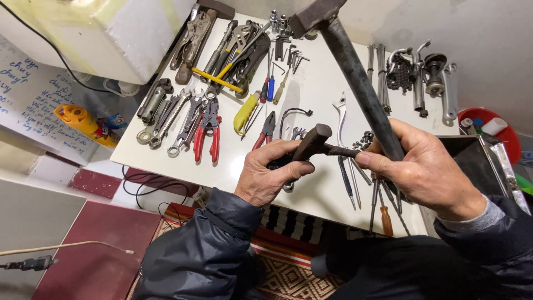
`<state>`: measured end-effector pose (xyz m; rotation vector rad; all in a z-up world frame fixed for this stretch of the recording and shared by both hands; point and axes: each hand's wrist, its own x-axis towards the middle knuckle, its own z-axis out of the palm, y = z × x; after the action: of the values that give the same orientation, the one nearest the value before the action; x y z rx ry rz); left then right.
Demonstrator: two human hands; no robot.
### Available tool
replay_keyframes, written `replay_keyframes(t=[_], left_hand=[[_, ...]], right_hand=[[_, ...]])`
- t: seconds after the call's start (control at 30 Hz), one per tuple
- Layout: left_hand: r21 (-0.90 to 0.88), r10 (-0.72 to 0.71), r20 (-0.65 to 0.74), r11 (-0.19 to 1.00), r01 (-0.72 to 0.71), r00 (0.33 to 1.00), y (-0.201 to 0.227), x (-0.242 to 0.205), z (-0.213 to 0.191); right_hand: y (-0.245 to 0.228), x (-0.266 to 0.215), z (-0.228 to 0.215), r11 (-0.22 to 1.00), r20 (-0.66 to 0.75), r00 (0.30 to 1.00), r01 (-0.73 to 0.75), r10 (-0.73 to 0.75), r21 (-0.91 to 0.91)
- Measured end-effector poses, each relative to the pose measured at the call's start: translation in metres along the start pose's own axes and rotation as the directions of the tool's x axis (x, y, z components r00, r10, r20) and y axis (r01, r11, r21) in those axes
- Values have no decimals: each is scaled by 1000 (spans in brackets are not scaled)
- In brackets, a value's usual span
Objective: Repairing a bicycle brake component by using a hammer and punch to remove or adjust a pin on a workbench.
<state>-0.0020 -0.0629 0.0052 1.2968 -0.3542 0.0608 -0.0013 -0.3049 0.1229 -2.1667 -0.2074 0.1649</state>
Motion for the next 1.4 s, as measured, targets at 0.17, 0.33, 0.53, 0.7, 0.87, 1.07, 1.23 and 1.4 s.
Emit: replay_keyframes(t=[0.17,0.33,0.53,0.7,0.87,1.07,1.23,1.4], left_hand=[[4,29,23,1000,-29,999,0,0,3],[2,2,48,1000,-2,999,1,-1,1],[-7,-5,12,1000,5,1000,-4,1,1],[-31,-87,17,996,88,996,-5,3,-2],[-144,-179,67,972,187,982,-11,3,-6],[-140,-134,38,980,138,990,-6,4,-5],[-130,-17,0,991,17,1000,3,7,-7],[-47,59,-61,997,-62,996,-6,12,-17]], right_hand=[[-2,-4,1,1000,-14,1000,-10,10,-10],[0,-2,0,999,6,1000,-11,11,-51],[-1,0,-2,1000,21,1000,-10,10,-6],[2,4,-3,999,27,1000,-6,7,-43],[-1,4,-1,992,16,1000,-12,14,-128],[0,6,-1,998,28,1000,10,-8,-63],[-17,3,-6,978,11,998,62,-61,-198],[-39,-25,-15,981,-245,960,94,-134,-168]])
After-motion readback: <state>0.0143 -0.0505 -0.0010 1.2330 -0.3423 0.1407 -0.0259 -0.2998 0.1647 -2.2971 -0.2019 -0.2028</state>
